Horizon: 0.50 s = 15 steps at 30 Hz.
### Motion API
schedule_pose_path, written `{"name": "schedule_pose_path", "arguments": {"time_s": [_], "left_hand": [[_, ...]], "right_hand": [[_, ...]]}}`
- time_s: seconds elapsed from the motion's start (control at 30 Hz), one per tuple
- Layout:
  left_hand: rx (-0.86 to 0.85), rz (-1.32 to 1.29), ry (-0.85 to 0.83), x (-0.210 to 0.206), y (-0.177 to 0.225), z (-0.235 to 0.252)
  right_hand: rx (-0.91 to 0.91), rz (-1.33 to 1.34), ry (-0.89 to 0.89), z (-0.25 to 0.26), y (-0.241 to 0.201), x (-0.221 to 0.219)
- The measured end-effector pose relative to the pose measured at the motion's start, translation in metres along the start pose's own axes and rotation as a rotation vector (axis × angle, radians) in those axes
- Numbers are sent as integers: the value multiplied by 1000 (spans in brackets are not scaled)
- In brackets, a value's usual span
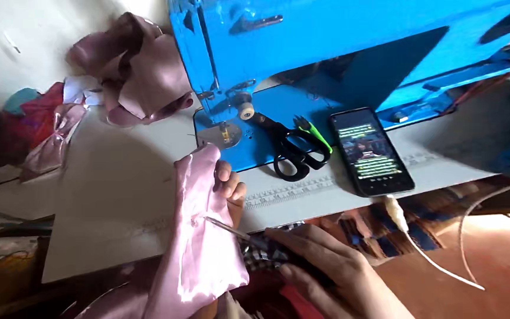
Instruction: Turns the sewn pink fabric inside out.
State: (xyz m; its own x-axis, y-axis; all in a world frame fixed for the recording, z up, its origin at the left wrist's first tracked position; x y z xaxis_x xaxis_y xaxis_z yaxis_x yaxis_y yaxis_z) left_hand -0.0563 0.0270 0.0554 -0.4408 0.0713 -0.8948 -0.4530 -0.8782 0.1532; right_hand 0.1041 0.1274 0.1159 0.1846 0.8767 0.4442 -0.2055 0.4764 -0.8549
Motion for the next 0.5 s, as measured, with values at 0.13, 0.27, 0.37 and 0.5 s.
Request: {"name": "schedule_pose_path", "arguments": {"time_s": [0.13, 0.27, 0.37, 0.5], "left_hand": [[45, 456, 101, 27, 18, 2], [-31, 892, 257, 28, 35, -21], [-317, 1335, 226, -11, 41, -34], [-366, 1538, 82, -64, 29, -22]], "right_hand": [[67, -22, 59, 0, 0, 5], [51, 1, 120, -1, 6, 10], [-12, 8, 193, 0, 19, 11], [4, 142, 192, -3, 28, 9]]}}
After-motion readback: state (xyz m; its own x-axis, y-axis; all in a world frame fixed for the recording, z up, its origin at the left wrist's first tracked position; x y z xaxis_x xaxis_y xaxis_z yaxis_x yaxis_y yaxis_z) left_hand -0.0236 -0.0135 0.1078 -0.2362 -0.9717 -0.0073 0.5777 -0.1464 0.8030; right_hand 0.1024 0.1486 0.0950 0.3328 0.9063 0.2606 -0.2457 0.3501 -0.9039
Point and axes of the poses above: each hand's wrist, its own z-axis towards the middle knuckle, its own x-axis out of the back of the hand, y = z × x, the point moved 8 cm from there along z, towards the middle knuckle, and after that the axes turned 7 degrees about -x, right-handed, at the moved point
